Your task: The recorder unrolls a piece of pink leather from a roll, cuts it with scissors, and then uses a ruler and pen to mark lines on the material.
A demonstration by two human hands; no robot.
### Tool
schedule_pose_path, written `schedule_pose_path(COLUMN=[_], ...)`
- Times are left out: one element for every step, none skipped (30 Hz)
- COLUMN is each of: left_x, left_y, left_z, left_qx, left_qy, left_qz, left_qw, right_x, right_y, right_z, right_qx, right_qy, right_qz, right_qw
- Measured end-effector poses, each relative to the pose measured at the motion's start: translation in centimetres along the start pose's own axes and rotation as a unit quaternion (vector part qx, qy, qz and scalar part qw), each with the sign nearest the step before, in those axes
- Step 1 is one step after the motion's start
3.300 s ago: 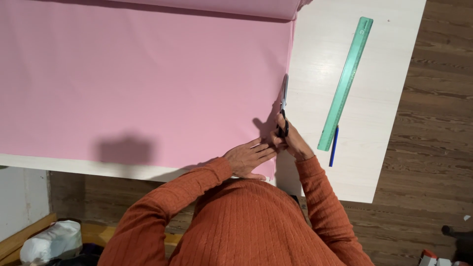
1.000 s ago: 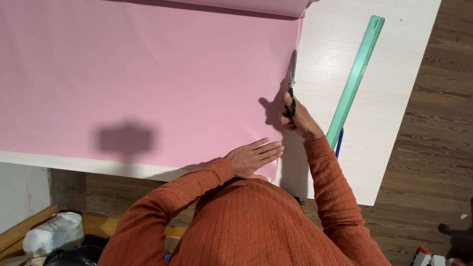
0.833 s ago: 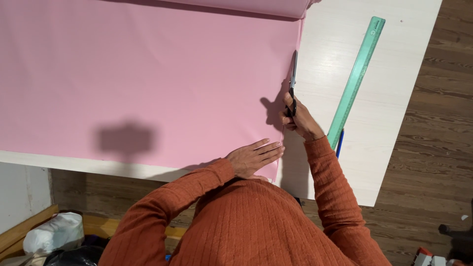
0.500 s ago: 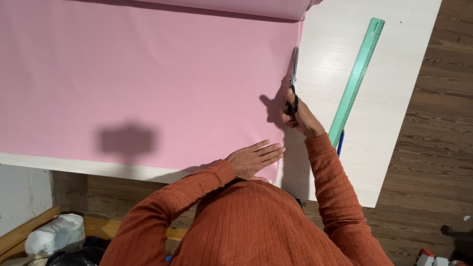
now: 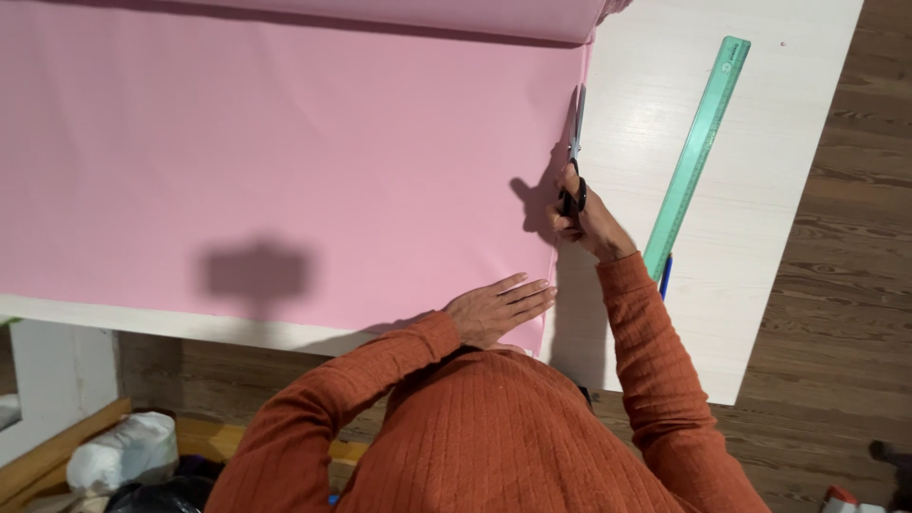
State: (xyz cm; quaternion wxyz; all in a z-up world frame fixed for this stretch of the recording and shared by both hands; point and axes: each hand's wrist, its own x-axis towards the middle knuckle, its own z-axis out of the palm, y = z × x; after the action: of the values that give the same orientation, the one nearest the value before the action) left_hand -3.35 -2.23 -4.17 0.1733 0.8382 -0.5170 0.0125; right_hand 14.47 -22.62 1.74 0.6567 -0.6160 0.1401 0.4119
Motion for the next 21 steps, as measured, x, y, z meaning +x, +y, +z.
schedule_pose_path(left_x=[0.2, 0.5, 0.8, 0.8, 0.8, 0.8, 0.8, 0.8, 0.8, 0.9, 0.9, 1.0, 1.0, 1.0, 1.0, 1.1, 1.0, 1.0, 1.0, 1.0, 1.0], left_y=[-0.1, -0.3, 0.0, -0.2, 0.0, 0.1, 0.2, 0.3, 0.2, 0.2, 0.2, 0.2, 0.2, 0.3, 0.3, 0.2, 0.3, 0.3, 0.4, 0.5, 0.6], left_z=[-0.9, -1.9, -2.6, -2.5, -2.4, -2.4, -2.5, -2.6, -2.7, -2.6, -2.8, -3.0, -3.2, -3.3, -3.5, -3.4, -3.3, -3.2, -3.1, -2.9, -2.9], left_qx=[0.003, -0.002, -0.010, -0.009, 0.000, 0.009, 0.009, 0.009, 0.009, 0.010, 0.010, 0.011, 0.012, 0.007, 0.003, 0.004, 0.004, 0.005, 0.005, 0.005, 0.005], left_qy=[-0.002, 0.003, 0.009, 0.009, 0.003, -0.002, -0.002, -0.001, 0.000, 0.001, 0.001, 0.000, 0.000, -0.001, -0.003, -0.003, -0.008, -0.013, -0.012, -0.013, -0.014], left_qz=[0.007, 0.006, 0.003, 0.008, 0.004, 0.001, 0.000, -0.001, -0.001, 0.000, 0.000, 0.001, 0.001, -0.002, -0.004, -0.002, -0.001, 0.001, 0.002, 0.002, 0.003], left_qw=[1.000, 1.000, 1.000, 1.000, 1.000, 1.000, 1.000, 1.000, 1.000, 1.000, 1.000, 1.000, 1.000, 1.000, 1.000, 1.000, 1.000, 1.000, 1.000, 1.000, 1.000], right_x=[-0.2, -0.4, -0.8, -0.6, -0.5, -0.2, -0.2, -0.1, 0.0, 0.2, 0.4, 0.5, 0.6, 0.6, 0.7, 0.8, 0.9, 0.9, 0.8, 0.7, 0.7], right_y=[-0.4, -0.9, -1.0, -0.6, -0.4, -0.1, -0.2, -0.3, -0.4, -0.2, -0.1, 0.0, 0.1, 0.2, 0.3, 0.4, 0.4, 0.5, 0.2, 0.0, -0.3], right_z=[-0.1, -0.2, -0.5, -0.7, -0.8, -0.8, -0.7, -0.6, -0.6, -0.8, -0.9, -1.0, -1.0, -1.1, -1.2, -1.3, -1.4, -1.5, -1.5, -1.5, -1.5], right_qx=[0.004, 0.003, 0.000, 0.001, 0.002, 0.002, 0.001, 0.002, 0.004, 0.004, 0.013, 0.022, 0.022, 0.024, 0.026, 0.026, 0.023, 0.019, 0.019, 0.008, -0.003], right_qy=[0.004, -0.001, -0.005, -0.002, 0.014, 0.030, 0.029, 0.028, 0.029, 0.029, 0.033, 0.037, 0.037, 0.037, 0.038, 0.039, 0.023, 0.008, 0.008, 0.003, -0.003], right_qz=[-0.006, -0.003, 0.002, 0.000, 0.003, 0.006, 0.007, 0.004, -0.001, -0.002, -0.005, -0.007, -0.009, -0.006, -0.004, -0.005, -0.005, -0.005, -0.006, -0.004, -0.002], right_qw=[1.000, 1.000, 1.000, 1.000, 1.000, 1.000, 1.000, 1.000, 1.000, 1.000, 0.999, 0.999, 0.999, 0.999, 0.999, 0.999, 0.999, 1.000, 1.000, 1.000, 1.000])
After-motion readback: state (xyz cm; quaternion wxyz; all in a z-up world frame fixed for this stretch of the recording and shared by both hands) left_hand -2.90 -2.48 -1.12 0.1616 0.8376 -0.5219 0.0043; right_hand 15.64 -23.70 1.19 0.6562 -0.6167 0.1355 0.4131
